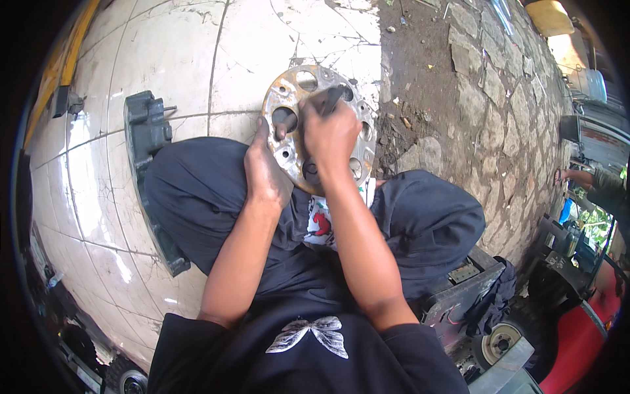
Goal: The person sits on the floor and scrubs a circular metal wheel hub with a dark abrasive pad, focusing on the central area and bolt holes. The person flips the part over to clean the other side and continues scrubbing the surface and holes.
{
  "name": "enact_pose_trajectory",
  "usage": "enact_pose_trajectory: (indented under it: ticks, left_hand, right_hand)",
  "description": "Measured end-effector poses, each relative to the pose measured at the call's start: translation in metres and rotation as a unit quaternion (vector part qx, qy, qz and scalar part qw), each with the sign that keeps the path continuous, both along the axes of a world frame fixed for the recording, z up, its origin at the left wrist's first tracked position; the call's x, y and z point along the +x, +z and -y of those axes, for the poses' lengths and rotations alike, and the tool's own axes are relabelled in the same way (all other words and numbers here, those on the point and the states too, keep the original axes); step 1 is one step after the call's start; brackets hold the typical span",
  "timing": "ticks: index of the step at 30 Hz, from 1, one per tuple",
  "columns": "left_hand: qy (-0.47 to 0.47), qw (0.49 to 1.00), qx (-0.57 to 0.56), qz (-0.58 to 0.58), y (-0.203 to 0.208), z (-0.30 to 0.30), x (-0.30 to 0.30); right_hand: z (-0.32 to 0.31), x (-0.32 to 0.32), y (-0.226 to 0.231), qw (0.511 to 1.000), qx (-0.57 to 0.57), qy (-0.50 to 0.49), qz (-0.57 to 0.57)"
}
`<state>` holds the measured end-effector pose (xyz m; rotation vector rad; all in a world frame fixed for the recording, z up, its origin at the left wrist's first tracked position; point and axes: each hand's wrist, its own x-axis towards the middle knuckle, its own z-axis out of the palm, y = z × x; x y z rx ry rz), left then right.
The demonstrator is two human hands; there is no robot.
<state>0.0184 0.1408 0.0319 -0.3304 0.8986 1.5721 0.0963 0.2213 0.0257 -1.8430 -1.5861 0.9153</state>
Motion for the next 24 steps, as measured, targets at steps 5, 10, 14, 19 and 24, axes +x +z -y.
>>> enact_pose_trajectory:
  ticks: [5, 10, 14, 19, 24]
  left_hand:
    - [0.010, 0.999, -0.033, -0.022, 0.001, -0.002, 0.006]
    - [0.021, 0.999, -0.017, -0.035, -0.009, -0.002, 0.006]
    - [0.023, 0.998, -0.023, -0.046, -0.013, 0.000, 0.012]
    - [0.031, 0.999, -0.010, -0.014, -0.011, 0.001, 0.011]
    - [-0.005, 0.999, -0.002, -0.032, -0.025, 0.004, 0.010]
  right_hand:
    - [-0.021, -0.002, -0.016, 0.998, 0.043, -0.016, 0.049]
    - [-0.003, -0.008, 0.003, 0.998, 0.021, -0.006, 0.062]
    - [-0.012, -0.008, -0.016, 0.989, 0.074, -0.008, 0.126]
    - [-0.012, -0.014, -0.012, 0.994, 0.044, -0.047, 0.084]
    - [-0.023, -0.012, -0.022, 0.990, 0.066, -0.028, 0.123]
